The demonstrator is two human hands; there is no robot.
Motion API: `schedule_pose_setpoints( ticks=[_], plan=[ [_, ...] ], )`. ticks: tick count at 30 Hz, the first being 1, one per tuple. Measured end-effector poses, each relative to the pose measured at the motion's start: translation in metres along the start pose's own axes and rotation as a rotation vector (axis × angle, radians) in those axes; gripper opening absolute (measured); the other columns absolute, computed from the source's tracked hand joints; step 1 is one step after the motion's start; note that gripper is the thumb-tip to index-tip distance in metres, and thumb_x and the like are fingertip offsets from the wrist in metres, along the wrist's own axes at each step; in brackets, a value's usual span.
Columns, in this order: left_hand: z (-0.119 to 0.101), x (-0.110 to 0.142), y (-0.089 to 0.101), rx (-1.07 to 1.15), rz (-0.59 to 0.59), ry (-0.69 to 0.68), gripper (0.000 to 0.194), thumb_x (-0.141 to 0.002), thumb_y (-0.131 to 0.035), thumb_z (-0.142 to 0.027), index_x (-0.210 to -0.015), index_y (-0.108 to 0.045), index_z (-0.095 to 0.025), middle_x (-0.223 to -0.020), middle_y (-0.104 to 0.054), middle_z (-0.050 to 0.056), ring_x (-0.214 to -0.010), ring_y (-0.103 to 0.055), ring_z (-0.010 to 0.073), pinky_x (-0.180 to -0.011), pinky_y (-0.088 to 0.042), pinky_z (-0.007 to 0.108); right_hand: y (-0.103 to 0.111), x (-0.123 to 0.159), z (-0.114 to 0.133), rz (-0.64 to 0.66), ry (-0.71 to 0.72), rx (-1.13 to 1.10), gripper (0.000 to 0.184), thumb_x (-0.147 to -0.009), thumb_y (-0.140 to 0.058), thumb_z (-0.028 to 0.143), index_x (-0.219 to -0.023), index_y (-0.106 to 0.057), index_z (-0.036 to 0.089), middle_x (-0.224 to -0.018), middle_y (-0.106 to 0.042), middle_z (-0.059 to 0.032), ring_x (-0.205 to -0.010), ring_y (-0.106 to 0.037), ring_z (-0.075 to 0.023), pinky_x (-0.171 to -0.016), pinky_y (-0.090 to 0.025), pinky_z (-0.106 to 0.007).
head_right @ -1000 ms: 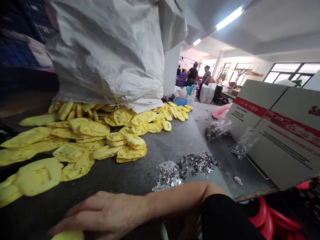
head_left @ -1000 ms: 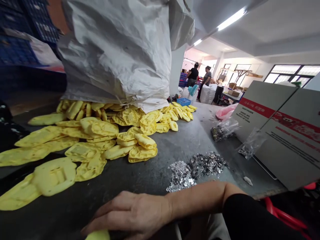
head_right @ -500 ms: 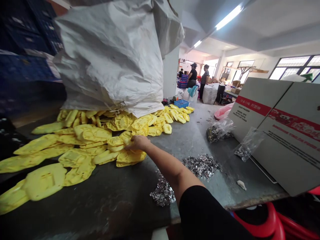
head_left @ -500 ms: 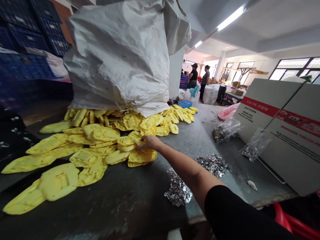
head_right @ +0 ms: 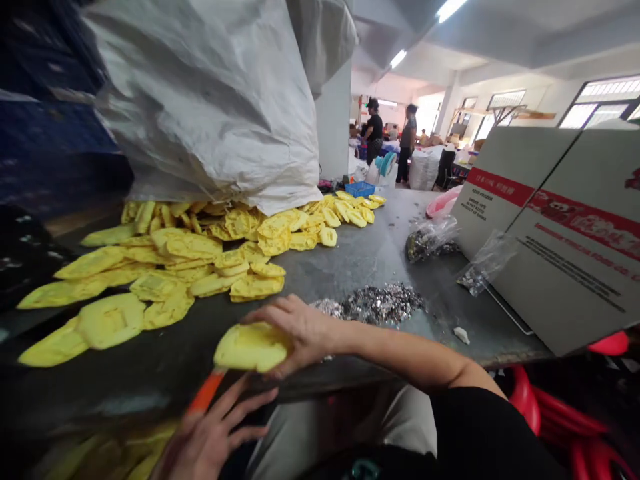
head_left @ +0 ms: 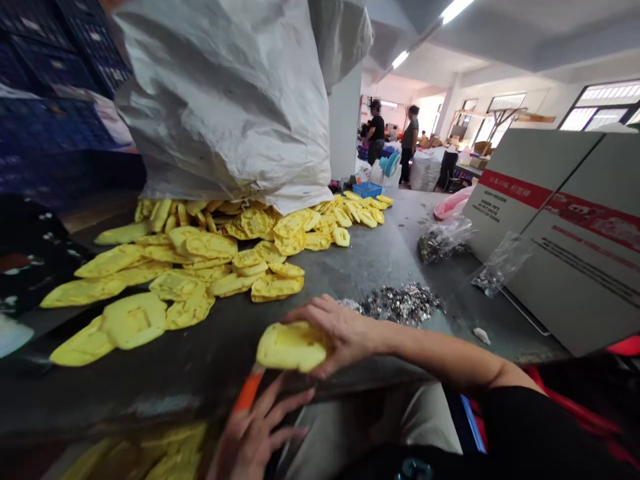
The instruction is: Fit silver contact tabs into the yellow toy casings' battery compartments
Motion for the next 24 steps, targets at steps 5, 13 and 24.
schedule_pose_setpoints(
  ticks=[5,13,24],
  plan=[
    [0.010,0.010,-0.107,0.026,0.108,-0.128,0.078,-0.099,-0.096,-0.060,-0.163,-0.070,-0.024,-0.134,-0.091,0.015,-0.112,-0.091,0.0336,-0.087,-0.078,0.040,0.010,0.129,0.064,-0.196,0.087,0.059,0.099,-0.104,-0.091,0.070,-0.181,-0.047,0.026,-0.172,-0.067,-0.0202,-0.159,-0.066,-0.0354,-0.132,-0.060,-0.058],
    [0.042,0.040,-0.164,-0.023,0.315,-0.014,0.069,-0.103,-0.089,-0.055,-0.163,-0.071,-0.026,-0.155,-0.085,0.018,-0.120,-0.092,0.0372,-0.075,-0.080,0.039,0.002,0.254,0.024,-0.470,-0.346,-0.637,0.061,-0.111,-0.088,0.061,-0.160,-0.068,0.031,-0.144,-0.086,-0.0090,-0.119,-0.089,-0.0204,-0.098,-0.078,-0.038],
    [0.052,0.046,-0.174,0.014,0.393,0.094,0.074,-0.103,-0.079,-0.084,-0.148,-0.078,-0.026,-0.151,-0.088,0.018,-0.122,-0.091,0.0400,-0.080,-0.080,0.045,-0.020,0.264,0.019,-0.599,-0.396,-0.993,0.051,-0.104,-0.097,0.055,-0.144,-0.078,0.029,-0.125,-0.092,-0.0034,-0.106,-0.090,-0.0175,-0.095,-0.078,-0.036]
  ],
)
Point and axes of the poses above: each hand's wrist, its own x-axis away from the middle knuckle, its own y-axis out of the back of the hand, z = x × y, the point moved 9 cm from there along -x, towards the middle knuckle
